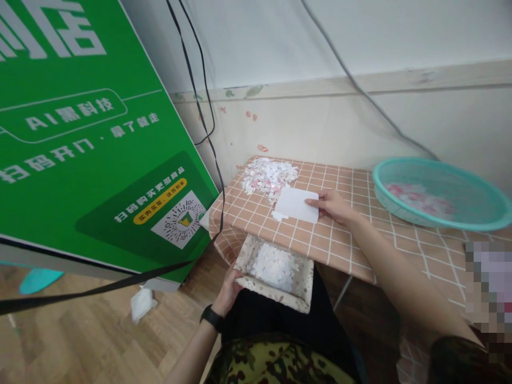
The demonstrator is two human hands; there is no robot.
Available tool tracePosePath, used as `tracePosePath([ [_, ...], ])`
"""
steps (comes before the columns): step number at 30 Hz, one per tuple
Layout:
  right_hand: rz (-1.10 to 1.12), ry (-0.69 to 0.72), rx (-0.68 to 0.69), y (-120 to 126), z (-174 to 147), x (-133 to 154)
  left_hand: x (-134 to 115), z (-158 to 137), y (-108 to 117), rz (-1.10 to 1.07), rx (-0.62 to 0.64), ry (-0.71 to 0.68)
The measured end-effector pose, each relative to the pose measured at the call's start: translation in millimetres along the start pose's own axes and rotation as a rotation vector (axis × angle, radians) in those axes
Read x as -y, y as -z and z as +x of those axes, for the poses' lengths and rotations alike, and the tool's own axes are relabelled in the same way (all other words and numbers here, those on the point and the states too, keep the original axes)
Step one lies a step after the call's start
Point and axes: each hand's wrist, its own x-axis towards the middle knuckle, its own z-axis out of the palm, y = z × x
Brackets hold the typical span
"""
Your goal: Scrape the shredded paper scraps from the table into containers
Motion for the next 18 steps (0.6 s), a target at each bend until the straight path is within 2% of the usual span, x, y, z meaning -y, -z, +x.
tracePosePath([
  [5, 0.013, 0.049, 0.003, 0.3, -1.9, 0.3, 0.7, 3.0, 8.8, 0.048, -0.085, 0.028],
  [8, 0.014, 0.026, 0.0, -2.2, -3.4, 0.3, 3.4, 3.6, 9.1, 0.034, -0.129, 0.037],
  [11, -0.01, -0.002, 0.069, -8.2, -5.8, 1.0, 3.1, 3.6, 5.1, 0.003, -0.16, 0.058],
  [13, -0.006, 0.002, 0.093, -11.6, -6.8, 1.7, -1.8, 3.2, 2.2, -0.006, -0.168, 0.079],
  [18, -0.009, -0.002, 0.041, -16.3, -6.7, -0.3, -27.9, 0.3, -2.6, 0.005, -0.183, 0.09],
])
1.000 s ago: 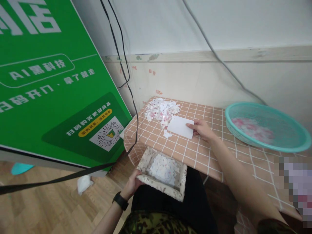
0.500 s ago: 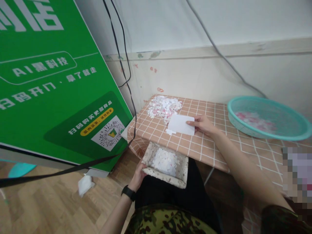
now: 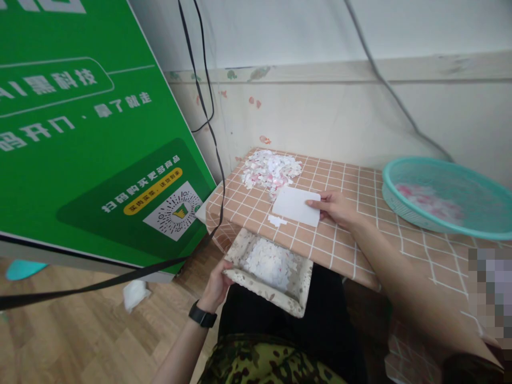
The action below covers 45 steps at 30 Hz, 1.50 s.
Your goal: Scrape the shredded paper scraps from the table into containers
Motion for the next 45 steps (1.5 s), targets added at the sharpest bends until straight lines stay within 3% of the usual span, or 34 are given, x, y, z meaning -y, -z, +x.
tracePosePath([
  [8, -0.198, 0.103, 0.157, -19.3, -12.1, 8.9, -22.2, -10.2, -7.8, 0.019, -0.024, -0.031],
  [14, -0.147, 0.038, 0.347, -30.7, -21.1, 17.9, -23.4, -12.6, -10.4, 0.02, -0.043, -0.025],
  [20, -0.057, 0.052, 0.249, -27.9, -18.1, 14.7, -22.6, -11.8, -9.4, 0.01, -0.047, -0.031],
  [24, -0.064, 0.0, 0.338, -24.7, -16.8, 13.3, -20.9, -10.2, -7.8, 0.005, -0.054, -0.033],
  [26, 0.006, -0.027, 0.268, -19.6, -14.6, 14.3, -20.6, -9.5, -7.6, 0.003, -0.054, -0.028],
  [31, 0.151, 0.051, -0.284, 5.6, -0.8, 16.1, -18.7, -6.5, -6.8, -0.009, -0.039, -0.025],
  [34, 0.095, 0.088, -0.483, 16.3, 7.4, 11.1, -13.1, -2.5, -3.3, -0.004, -0.028, -0.053],
  [41, 0.026, 0.063, -0.487, 10.6, 12.6, 0.1, 4.0, 6.0, 4.6, -0.032, -0.024, -0.006],
  [45, 0.048, 0.075, -0.414, 5.5, 11.9, -0.9, 4.8, 8.3, 6.7, -0.03, -0.023, -0.012],
])
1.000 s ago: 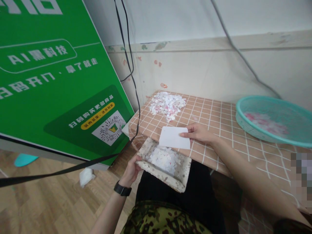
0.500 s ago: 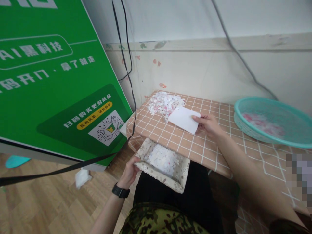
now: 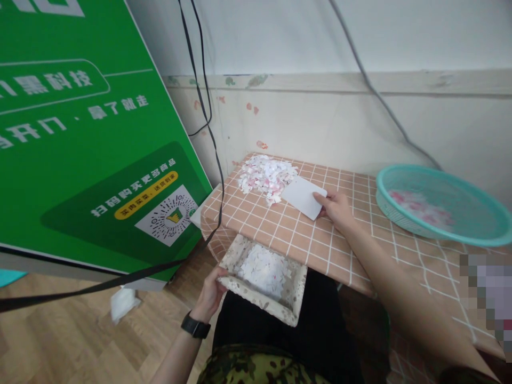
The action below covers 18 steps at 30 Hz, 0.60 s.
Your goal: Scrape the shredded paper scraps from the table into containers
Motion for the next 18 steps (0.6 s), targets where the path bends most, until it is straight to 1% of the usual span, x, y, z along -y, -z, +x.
tracePosePath([
  [3, 0.045, -0.025, 0.083, -4.8, -3.7, 0.2, -0.9, 1.5, 1.8, 0.011, 0.0, 0.001],
  [8, 0.16, -0.128, 0.18, -15.8, -11.6, 2.1, 1.5, 0.4, 0.1, 0.014, -0.013, 0.024],
  [10, 0.185, -0.147, 0.21, -19.3, -13.4, 1.5, 3.6, -1.5, -2.7, 0.013, 0.004, 0.036],
  [13, 0.196, -0.138, 0.25, -21.5, -14.4, -0.4, 8.5, -3.9, -6.6, 0.02, 0.06, 0.045],
  [16, 0.177, -0.129, 0.262, -18.9, -13.6, -0.7, 15.9, -4.6, -8.3, 0.055, 0.101, 0.059],
  [18, 0.143, -0.13, 0.217, -15.2, -12.5, 0.7, 21.6, -4.7, -9.1, 0.085, 0.109, 0.074],
])
